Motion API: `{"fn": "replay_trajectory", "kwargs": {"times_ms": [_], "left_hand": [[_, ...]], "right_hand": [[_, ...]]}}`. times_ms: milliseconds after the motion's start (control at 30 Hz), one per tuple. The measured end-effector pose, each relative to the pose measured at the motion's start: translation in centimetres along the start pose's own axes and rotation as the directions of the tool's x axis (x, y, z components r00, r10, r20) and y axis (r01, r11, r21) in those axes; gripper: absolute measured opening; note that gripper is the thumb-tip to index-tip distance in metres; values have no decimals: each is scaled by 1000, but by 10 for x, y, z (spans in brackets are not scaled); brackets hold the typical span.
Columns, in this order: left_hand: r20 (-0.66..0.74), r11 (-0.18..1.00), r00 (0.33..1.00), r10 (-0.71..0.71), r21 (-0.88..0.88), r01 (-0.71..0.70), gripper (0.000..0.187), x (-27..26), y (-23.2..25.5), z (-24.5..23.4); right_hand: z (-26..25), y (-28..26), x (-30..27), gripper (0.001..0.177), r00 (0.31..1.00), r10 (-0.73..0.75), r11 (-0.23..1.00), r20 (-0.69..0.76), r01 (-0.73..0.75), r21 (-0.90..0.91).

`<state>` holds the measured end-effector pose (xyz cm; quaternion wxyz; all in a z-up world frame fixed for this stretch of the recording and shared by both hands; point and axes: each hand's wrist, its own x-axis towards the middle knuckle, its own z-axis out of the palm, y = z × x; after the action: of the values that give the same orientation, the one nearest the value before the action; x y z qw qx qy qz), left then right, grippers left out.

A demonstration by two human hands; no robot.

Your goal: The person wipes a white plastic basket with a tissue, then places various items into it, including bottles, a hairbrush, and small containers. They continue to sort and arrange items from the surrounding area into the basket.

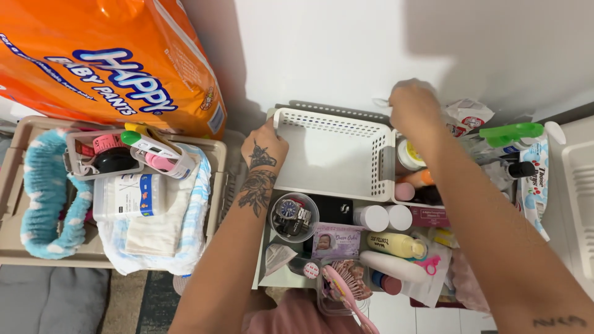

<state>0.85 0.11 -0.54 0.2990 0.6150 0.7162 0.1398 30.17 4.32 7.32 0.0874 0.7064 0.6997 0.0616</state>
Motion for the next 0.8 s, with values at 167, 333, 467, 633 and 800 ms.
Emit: {"fn": "replay_trajectory", "kwargs": {"times_ms": [167, 333, 467, 633, 800], "left_hand": [[-10, 1000, 1000, -5, 11, 5, 48, 5, -4, 10], [-43, 1000, 999, 21, -22, -22, 42, -4, -7, 1], [-103, 999, 994, 49, 1, -49, 33, 19, -13, 20], [-122, 998, 991, 55, -29, -59, 32, 20, -16, 23], [215, 972, 974, 66, -235, -14, 80, -14, -5, -53]], "right_hand": [[12, -33, -20, 16, 993, -12, 988, 119, -7, 153], [33, -109, -15, 21, 995, -93, 973, 34, 84, 215], [18, -190, 1, 25, 937, -279, 889, -210, 334, 312], [11, -193, -6, 35, 853, -452, 794, -261, 518, 318], [7, -145, 15, 30, 925, -323, 601, -200, 363, 712]]}}
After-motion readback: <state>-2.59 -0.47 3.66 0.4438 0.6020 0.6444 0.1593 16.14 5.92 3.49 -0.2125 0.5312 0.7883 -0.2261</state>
